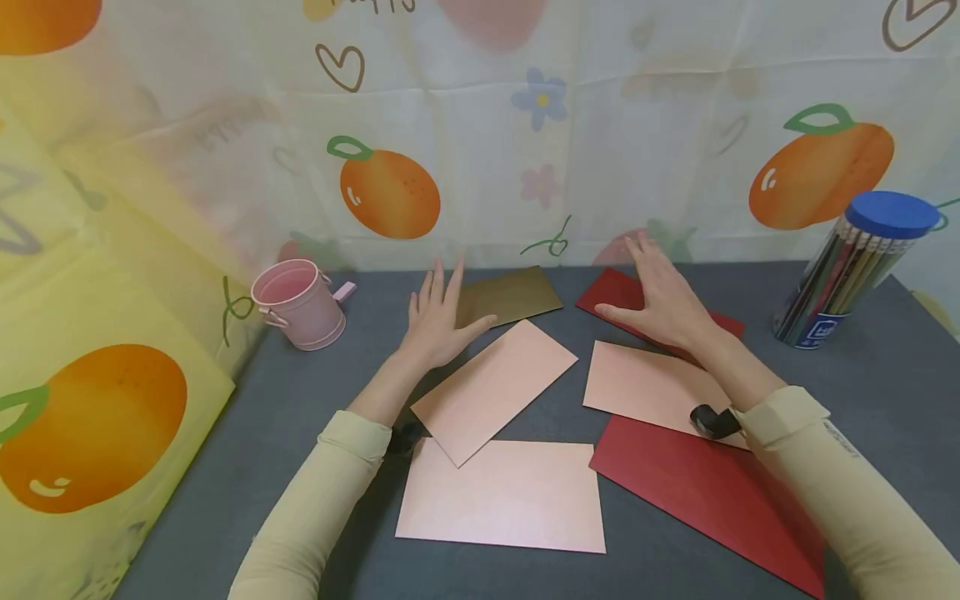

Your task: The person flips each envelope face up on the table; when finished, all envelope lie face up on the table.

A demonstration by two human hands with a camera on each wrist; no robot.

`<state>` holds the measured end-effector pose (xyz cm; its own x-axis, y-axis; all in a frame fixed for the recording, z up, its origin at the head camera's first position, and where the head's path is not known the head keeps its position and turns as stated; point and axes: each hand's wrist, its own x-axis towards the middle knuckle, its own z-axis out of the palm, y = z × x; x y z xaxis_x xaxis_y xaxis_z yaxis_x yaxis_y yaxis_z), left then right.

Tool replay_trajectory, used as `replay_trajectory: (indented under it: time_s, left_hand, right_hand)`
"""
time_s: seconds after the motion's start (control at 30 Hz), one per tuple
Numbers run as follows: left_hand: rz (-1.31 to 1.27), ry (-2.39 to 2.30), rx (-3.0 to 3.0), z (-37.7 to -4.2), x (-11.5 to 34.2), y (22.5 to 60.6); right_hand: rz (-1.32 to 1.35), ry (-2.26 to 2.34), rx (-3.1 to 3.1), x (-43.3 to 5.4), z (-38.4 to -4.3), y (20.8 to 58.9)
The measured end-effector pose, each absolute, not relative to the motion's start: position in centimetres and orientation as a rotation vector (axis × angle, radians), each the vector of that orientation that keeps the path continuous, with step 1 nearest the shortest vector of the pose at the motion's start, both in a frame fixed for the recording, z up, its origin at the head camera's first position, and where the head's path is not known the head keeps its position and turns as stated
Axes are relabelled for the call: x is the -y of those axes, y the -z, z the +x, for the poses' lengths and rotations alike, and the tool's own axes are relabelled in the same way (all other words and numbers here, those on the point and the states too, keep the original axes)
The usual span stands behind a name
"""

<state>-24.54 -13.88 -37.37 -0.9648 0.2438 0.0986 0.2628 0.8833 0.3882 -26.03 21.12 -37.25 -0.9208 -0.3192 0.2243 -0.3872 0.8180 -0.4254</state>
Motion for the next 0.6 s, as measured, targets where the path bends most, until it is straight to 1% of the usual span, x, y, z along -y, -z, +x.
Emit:
replay_trajectory:
  time_s: [0.3, 0.43, 0.6]
  left_hand:
    - [-0.575, 0.712, 3.087, -24.1, 16.9, 38.2]
    - [-0.651, 0.740, 3.119, -24.2, 18.1, 38.5]
    - [-0.717, 0.743, 3.129, -24.4, 19.3, 38.6]
  right_hand:
    - [0.836, -0.811, 2.883, -20.1, -27.1, 37.6]
    - [0.921, -0.867, 2.894, -19.4, -27.6, 37.8]
    - [0.962, -0.923, 2.947, -18.4, -28.0, 38.0]
